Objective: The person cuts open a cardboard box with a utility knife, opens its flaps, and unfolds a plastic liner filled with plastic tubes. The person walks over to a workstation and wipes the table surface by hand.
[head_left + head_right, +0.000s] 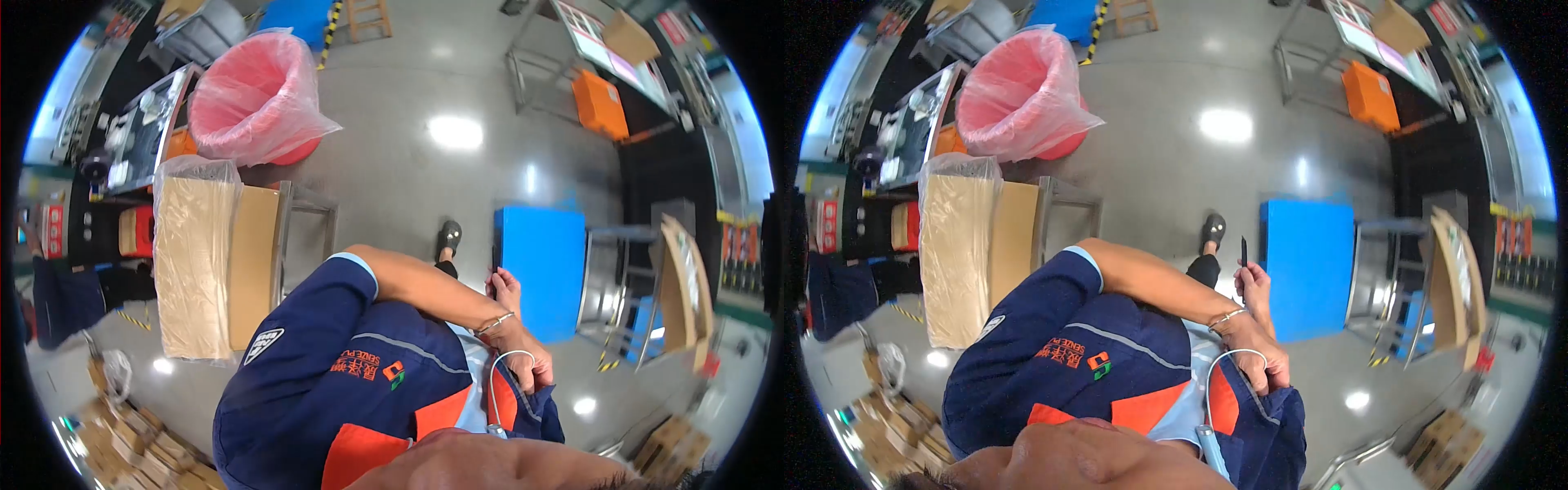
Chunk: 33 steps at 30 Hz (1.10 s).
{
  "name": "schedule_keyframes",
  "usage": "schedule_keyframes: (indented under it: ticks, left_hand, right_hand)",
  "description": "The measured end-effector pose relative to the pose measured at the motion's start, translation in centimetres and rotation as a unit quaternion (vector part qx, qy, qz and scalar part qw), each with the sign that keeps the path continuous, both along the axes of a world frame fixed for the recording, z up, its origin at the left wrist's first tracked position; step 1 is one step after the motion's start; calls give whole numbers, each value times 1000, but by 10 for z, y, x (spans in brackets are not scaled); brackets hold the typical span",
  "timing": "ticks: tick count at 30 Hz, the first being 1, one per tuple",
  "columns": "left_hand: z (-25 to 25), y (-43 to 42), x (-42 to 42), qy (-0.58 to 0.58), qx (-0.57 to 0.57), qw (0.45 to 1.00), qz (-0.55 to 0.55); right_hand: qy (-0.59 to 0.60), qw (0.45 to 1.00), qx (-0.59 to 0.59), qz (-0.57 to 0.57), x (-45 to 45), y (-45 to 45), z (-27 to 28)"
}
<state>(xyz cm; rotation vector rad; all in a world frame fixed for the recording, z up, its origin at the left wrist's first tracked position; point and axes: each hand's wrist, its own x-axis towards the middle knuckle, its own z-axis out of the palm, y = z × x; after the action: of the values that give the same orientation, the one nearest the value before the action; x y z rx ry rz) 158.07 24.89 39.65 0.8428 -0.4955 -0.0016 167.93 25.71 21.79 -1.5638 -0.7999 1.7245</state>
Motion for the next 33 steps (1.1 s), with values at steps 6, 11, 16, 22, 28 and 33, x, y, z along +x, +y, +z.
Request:
schedule_keyframes:
  ticks: [6,11,16,22,28,33]
  left_hand:
    - [-7,172,36,-78,268,953,118]
    - [19,288,17,-38,500,832,238]
    - [49,380,-50,50,640,683,350]
    - [22,492,-126,-1,703,652,284]
    - [23,606,-257,-71,648,719,241]
    - [30,648,-335,9,698,612,371]
  right_hand:
    - [-62,992,5,108,20,201,-10]
    - [-18,982,29,185,12,343,14]
    - [-31,969,5,247,-37,449,10]
    - [-54,950,13,309,-126,544,-20]
    - [-90,937,15,337,-236,644,-40]
    - [-126,903,-17,410,-352,700,19]
